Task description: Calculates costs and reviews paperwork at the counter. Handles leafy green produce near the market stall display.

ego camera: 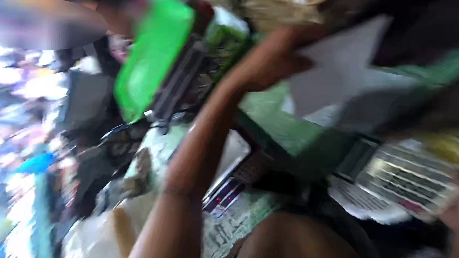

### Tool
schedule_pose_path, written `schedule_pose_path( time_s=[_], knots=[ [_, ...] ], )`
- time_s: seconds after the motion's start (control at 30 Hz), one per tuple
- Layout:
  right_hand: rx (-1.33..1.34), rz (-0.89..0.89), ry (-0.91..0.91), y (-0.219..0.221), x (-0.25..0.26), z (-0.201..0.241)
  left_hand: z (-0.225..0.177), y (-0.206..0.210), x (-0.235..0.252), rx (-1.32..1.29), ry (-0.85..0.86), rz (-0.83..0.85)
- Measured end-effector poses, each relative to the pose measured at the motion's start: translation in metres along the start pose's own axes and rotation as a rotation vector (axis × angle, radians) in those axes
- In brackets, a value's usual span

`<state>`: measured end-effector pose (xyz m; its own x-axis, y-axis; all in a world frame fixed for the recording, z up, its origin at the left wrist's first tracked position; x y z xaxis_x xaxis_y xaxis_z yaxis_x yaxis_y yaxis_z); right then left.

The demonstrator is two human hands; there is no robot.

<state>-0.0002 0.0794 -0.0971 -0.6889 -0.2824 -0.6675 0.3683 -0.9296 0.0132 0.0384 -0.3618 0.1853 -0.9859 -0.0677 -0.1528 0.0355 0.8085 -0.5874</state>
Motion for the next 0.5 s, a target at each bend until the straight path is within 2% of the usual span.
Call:
schedule_pose_path(
  time_s=[0.03, 0.1, 0.17, 0.23, 0.3, 0.37, 0.43, 0.5],
  knots=[
    [-0.020, -0.086, 0.036, -0.004, 0.004, 0.001, 0.004, -0.001, 0.006, -0.171, 0.024, -0.021],
    [-0.026, -0.159, 0.050, -0.007, 0.013, 0.007, 0.031, 0.022, 0.024, -0.447, -0.050, -0.023],
    [0.001, -0.165, 0.022, -0.011, 0.019, 0.009, 0.071, 0.064, 0.044, -0.604, -0.234, -0.061],
    [0.057, -0.156, -0.023, -0.017, 0.021, 0.006, 0.119, 0.113, 0.061, -0.657, -0.412, -0.124],
    [0.126, -0.161, -0.041, -0.023, 0.021, 0.001, 0.173, 0.160, 0.068, -0.572, -0.566, -0.209],
    [0.175, -0.168, -0.048, -0.029, 0.016, -0.002, 0.215, 0.196, 0.064, -0.295, -0.729, -0.224],
    [0.206, -0.169, -0.061, -0.033, 0.010, -0.004, 0.227, 0.207, 0.055, -0.046, -0.814, -0.231],
    [0.234, -0.188, -0.069, -0.040, 0.008, -0.009, 0.225, 0.199, 0.047, 0.057, -0.827, -0.315]
  ],
)
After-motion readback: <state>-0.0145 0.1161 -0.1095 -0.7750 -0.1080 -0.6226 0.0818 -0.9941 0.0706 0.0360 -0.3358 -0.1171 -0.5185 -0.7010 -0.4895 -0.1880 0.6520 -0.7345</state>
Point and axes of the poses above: each hand's wrist, its own x-axis towards the middle knuckle, its own y-axis out of the palm, z = x × y, the point moved 6 cm from there along x, towards the middle knuckle, and after that the axes turned 10 degrees about -x, right-handed, at the moved point
